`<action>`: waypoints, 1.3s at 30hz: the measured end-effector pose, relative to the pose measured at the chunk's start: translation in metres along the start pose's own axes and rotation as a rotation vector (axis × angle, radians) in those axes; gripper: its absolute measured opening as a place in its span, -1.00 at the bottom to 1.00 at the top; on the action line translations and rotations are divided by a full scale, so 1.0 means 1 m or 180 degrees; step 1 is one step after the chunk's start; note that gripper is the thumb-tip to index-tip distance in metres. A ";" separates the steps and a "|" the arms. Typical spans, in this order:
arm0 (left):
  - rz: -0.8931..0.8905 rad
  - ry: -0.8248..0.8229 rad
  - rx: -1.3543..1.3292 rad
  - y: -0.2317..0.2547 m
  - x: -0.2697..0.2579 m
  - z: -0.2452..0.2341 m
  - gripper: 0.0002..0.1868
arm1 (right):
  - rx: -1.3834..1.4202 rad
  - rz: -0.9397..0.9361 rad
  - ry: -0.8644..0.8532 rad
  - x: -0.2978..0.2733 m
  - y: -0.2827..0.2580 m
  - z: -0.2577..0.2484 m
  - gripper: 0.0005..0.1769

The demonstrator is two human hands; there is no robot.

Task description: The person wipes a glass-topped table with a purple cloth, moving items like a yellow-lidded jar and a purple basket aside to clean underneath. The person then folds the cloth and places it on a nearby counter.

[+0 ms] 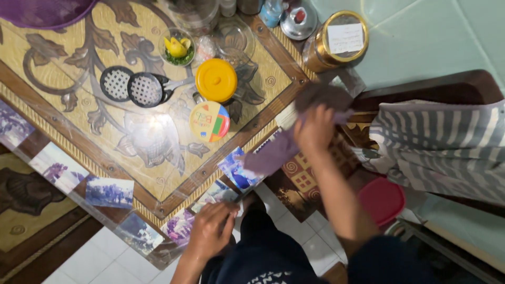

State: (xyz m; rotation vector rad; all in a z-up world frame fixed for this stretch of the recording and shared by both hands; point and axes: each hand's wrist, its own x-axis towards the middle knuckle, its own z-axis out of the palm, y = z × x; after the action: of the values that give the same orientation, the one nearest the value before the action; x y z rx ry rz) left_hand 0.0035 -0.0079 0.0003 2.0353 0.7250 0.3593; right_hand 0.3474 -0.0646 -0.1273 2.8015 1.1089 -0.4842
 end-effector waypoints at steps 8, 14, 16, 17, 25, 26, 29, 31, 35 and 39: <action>0.0094 -0.0080 -0.0082 0.005 0.010 0.005 -0.86 | 0.0465 -0.0195 0.1400 0.023 0.001 0.000 0.06; 0.0095 -0.0046 -0.0106 0.003 0.005 0.008 -0.89 | 0.0743 -0.0976 0.1676 0.036 0.026 0.034 -0.29; 0.0170 -0.0111 -0.0122 -0.001 0.010 0.011 -0.88 | 0.0968 -0.1910 0.1360 0.008 0.033 0.044 -0.40; 0.0149 -0.0172 -0.0116 0.001 0.008 0.011 -0.87 | 0.1163 -0.2326 0.0964 -0.009 0.032 0.049 -0.48; 0.0202 -0.0192 -0.0090 0.005 0.010 0.014 -0.91 | 0.2714 -0.1040 0.1108 -0.032 0.022 0.066 -0.38; 0.0194 -0.0179 -0.0079 0.004 0.010 0.014 -0.91 | 0.2641 -0.0716 0.1466 -0.020 0.025 0.063 -0.43; 0.0135 -0.0123 -0.0074 0.002 0.008 0.011 -0.89 | 0.2655 0.0488 0.1674 0.011 0.035 0.040 -0.49; 0.0121 -0.0125 -0.0076 0.001 0.005 0.012 -0.88 | 0.2138 -0.0591 0.1721 0.031 0.036 0.025 -0.53; 0.0211 -0.0245 -0.0069 -0.002 0.001 0.018 -0.89 | 0.1545 -0.1893 0.0884 0.037 0.036 0.018 -0.65; 0.0145 -0.0396 -0.0096 0.001 0.006 0.026 -0.93 | 0.0991 -0.3716 0.0530 0.002 0.030 0.040 -0.50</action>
State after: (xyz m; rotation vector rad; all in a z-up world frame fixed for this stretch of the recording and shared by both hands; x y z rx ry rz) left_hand 0.0219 -0.0216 -0.0127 2.0287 0.5945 0.2656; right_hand 0.3584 -0.0935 -0.1671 2.0887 2.8521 -0.4967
